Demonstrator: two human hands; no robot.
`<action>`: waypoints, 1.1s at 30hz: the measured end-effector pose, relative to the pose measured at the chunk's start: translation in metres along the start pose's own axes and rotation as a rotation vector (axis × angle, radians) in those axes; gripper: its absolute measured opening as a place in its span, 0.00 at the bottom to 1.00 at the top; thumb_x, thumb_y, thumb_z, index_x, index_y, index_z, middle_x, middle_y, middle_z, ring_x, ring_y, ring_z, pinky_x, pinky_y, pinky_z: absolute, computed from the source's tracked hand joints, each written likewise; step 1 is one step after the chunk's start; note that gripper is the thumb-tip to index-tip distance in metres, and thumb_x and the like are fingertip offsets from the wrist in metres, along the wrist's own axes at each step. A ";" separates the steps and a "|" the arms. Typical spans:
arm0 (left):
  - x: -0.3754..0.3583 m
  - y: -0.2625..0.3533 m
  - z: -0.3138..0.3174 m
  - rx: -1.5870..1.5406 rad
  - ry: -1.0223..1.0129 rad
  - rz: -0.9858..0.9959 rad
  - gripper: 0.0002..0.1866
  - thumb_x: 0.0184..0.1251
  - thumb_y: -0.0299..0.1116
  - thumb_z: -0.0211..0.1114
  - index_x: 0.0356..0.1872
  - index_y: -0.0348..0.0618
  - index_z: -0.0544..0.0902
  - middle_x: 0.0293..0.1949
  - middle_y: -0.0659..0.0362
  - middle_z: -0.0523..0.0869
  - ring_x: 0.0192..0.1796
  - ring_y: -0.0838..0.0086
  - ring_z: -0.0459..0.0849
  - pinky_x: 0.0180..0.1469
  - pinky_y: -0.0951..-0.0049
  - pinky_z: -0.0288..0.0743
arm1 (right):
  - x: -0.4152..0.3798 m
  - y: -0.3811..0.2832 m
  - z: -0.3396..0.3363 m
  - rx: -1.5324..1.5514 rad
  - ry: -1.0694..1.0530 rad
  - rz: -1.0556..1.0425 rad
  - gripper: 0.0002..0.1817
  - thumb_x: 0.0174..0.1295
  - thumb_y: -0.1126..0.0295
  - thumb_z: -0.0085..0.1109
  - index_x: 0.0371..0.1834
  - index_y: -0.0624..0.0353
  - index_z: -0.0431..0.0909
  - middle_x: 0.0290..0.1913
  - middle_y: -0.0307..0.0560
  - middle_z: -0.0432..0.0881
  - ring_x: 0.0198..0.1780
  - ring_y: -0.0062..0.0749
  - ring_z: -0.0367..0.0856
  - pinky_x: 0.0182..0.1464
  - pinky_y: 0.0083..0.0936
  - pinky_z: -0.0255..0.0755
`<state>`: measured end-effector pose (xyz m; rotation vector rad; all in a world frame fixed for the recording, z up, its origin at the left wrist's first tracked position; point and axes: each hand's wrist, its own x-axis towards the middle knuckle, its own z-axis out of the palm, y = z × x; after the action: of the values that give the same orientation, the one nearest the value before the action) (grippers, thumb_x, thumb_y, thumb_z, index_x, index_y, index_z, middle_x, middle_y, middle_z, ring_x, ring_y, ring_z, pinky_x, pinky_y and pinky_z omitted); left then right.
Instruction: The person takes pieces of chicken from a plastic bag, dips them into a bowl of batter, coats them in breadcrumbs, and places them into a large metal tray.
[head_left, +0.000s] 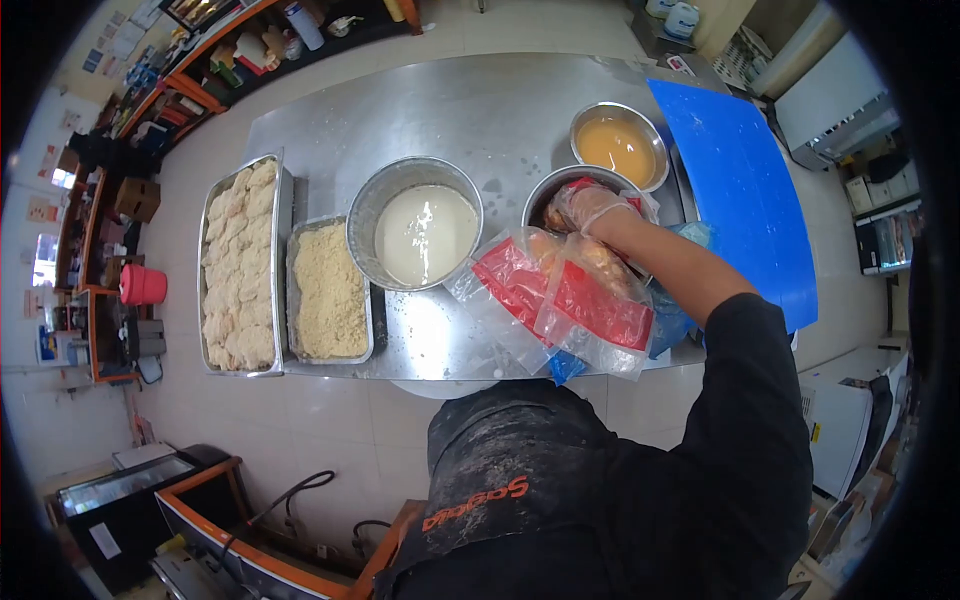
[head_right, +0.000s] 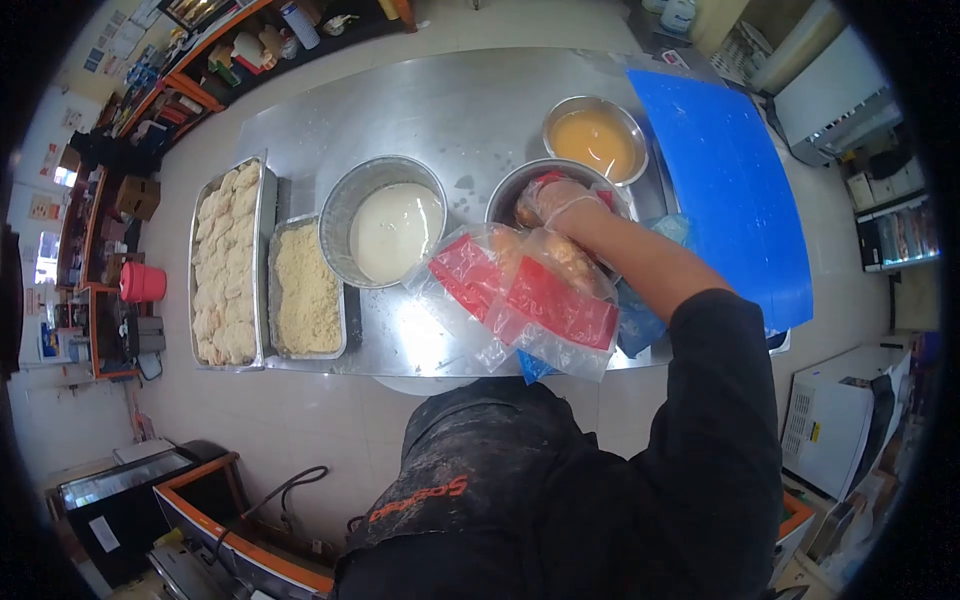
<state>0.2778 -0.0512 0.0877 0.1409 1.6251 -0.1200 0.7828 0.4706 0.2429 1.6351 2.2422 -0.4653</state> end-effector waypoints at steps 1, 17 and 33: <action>0.000 -0.004 0.006 -0.008 -0.005 0.004 0.32 0.76 0.55 0.47 0.70 0.41 0.67 0.54 0.47 0.84 0.42 0.62 0.83 0.42 0.64 0.74 | 0.009 0.004 0.010 -0.019 0.020 -0.016 0.14 0.63 0.65 0.55 0.47 0.58 0.84 0.49 0.57 0.86 0.52 0.48 0.85 0.53 0.38 0.78; -0.010 0.006 0.029 -0.045 -0.008 0.002 0.31 0.80 0.52 0.44 0.71 0.38 0.67 0.55 0.45 0.83 0.42 0.60 0.83 0.43 0.64 0.76 | -0.008 -0.012 -0.043 -0.059 -0.243 -0.124 0.17 0.57 0.63 0.61 0.48 0.57 0.85 0.51 0.57 0.85 0.54 0.48 0.85 0.55 0.39 0.76; -0.006 0.004 0.012 -0.071 0.004 -0.002 0.32 0.78 0.53 0.47 0.70 0.39 0.67 0.57 0.42 0.81 0.48 0.58 0.82 0.48 0.60 0.76 | -0.090 0.046 -0.071 0.919 0.189 -0.130 0.11 0.65 0.71 0.63 0.47 0.58 0.75 0.44 0.38 0.79 0.47 0.20 0.77 0.50 0.23 0.75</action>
<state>0.2910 -0.0489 0.0934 0.0857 1.6312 -0.0635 0.8482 0.4392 0.3434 1.9679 2.4339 -1.6197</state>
